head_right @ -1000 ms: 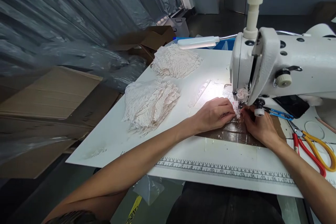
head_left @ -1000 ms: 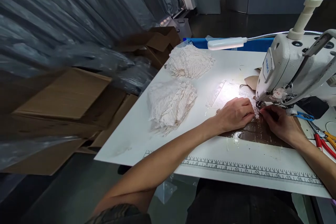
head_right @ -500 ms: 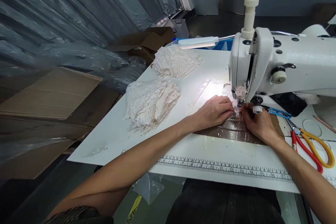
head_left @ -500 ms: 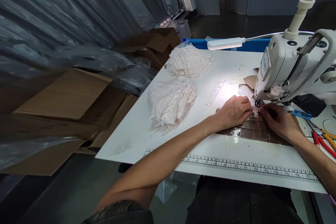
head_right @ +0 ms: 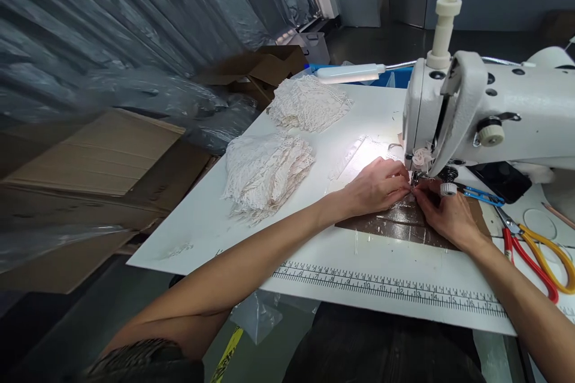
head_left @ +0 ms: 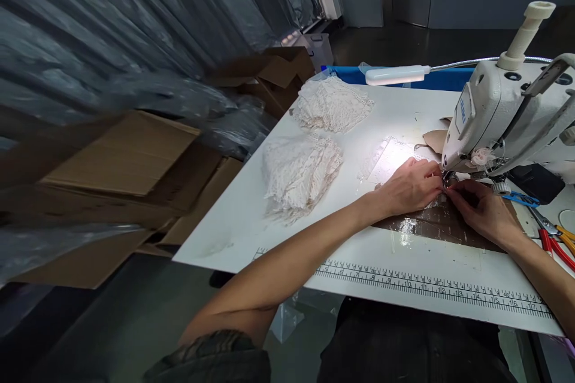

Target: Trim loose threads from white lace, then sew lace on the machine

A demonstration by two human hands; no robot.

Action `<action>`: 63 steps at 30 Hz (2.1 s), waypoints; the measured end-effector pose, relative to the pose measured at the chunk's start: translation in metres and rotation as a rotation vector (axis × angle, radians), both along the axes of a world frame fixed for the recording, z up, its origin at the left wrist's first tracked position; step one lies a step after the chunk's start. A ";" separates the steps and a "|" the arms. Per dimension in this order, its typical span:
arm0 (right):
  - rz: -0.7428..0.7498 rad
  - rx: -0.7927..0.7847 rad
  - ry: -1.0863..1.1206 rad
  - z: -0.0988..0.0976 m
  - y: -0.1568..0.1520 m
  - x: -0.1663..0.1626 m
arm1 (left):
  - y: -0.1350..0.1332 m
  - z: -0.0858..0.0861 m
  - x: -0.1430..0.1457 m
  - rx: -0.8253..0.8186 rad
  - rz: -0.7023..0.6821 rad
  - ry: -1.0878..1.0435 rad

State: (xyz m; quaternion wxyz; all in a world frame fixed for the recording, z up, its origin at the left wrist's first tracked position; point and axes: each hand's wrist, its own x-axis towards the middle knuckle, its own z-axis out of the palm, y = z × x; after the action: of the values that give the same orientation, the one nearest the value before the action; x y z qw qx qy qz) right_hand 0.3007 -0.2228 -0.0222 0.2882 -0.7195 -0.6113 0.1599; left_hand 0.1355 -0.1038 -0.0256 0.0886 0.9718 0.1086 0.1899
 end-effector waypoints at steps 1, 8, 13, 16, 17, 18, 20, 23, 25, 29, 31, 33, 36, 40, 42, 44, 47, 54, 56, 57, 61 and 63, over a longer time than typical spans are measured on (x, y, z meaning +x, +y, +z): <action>0.027 0.018 -0.044 -0.001 -0.002 0.001 | 0.001 -0.001 0.000 -0.009 -0.011 0.004; 0.329 0.133 -0.502 -0.004 -0.018 0.003 | 0.011 -0.002 -0.003 -0.144 -0.087 -0.086; 0.348 0.152 -0.540 -0.005 -0.017 0.002 | 0.008 -0.004 -0.003 -0.117 -0.126 -0.052; 0.359 0.135 -0.510 -0.007 -0.017 0.004 | 0.006 -0.007 -0.003 -0.048 -0.125 -0.020; 0.365 0.127 -0.493 -0.007 -0.017 0.005 | 0.006 -0.008 -0.003 -0.019 -0.122 -0.017; 0.371 0.121 -0.468 -0.007 -0.017 0.006 | 0.006 -0.009 -0.003 0.011 -0.121 -0.018; 0.379 0.115 -0.381 -0.006 -0.017 0.009 | 0.005 -0.010 -0.003 0.067 -0.119 -0.027; 0.313 0.080 -0.204 0.001 -0.015 0.015 | 0.005 -0.011 -0.003 0.111 -0.125 -0.038; 0.220 0.049 -0.137 0.008 -0.014 0.018 | 0.005 -0.012 -0.003 0.109 -0.122 -0.062; 0.127 0.028 -0.121 0.014 -0.010 0.017 | 0.006 -0.014 -0.004 0.039 -0.117 -0.116; 0.130 0.035 -0.131 0.012 -0.009 0.017 | 0.006 -0.015 -0.004 0.011 -0.120 -0.113; 0.154 0.053 -0.155 0.009 -0.009 0.017 | 0.006 -0.014 -0.004 0.024 -0.125 -0.099; 0.230 0.063 -0.242 0.001 -0.009 0.021 | 0.004 -0.012 -0.005 0.097 -0.151 -0.065; 0.302 0.031 -0.454 -0.010 -0.010 0.025 | 0.003 -0.010 -0.007 0.210 -0.203 -0.043; 0.311 0.016 -0.505 -0.012 -0.011 0.026 | 0.003 -0.010 -0.008 0.249 -0.230 -0.039; 0.311 0.005 -0.491 -0.012 -0.011 0.027 | 0.004 -0.010 -0.010 0.268 -0.248 -0.030; 0.304 -0.004 -0.345 -0.004 -0.010 0.027 | 0.004 -0.011 -0.011 0.272 -0.261 -0.043; 0.201 -0.003 -0.098 0.010 -0.009 0.022 | 0.004 -0.015 -0.011 0.211 -0.254 -0.079; 0.191 0.005 -0.108 0.009 -0.009 0.020 | 0.004 -0.015 -0.011 0.204 -0.250 -0.090; 0.192 0.011 -0.117 0.009 -0.009 0.020 | 0.004 -0.015 -0.012 0.204 -0.250 -0.098; 0.198 0.022 -0.151 0.006 -0.010 0.019 | 0.003 -0.014 -0.012 0.205 -0.248 -0.094; 0.192 0.027 -0.169 0.005 -0.010 0.020 | 0.003 -0.013 -0.012 0.209 -0.245 -0.077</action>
State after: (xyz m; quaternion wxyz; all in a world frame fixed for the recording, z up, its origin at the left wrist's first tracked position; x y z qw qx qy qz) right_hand 0.3203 -0.2332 -0.0171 0.2285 -0.6647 -0.7016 0.1173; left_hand 0.1234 -0.1011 -0.0385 0.0137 0.9736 -0.0346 0.2250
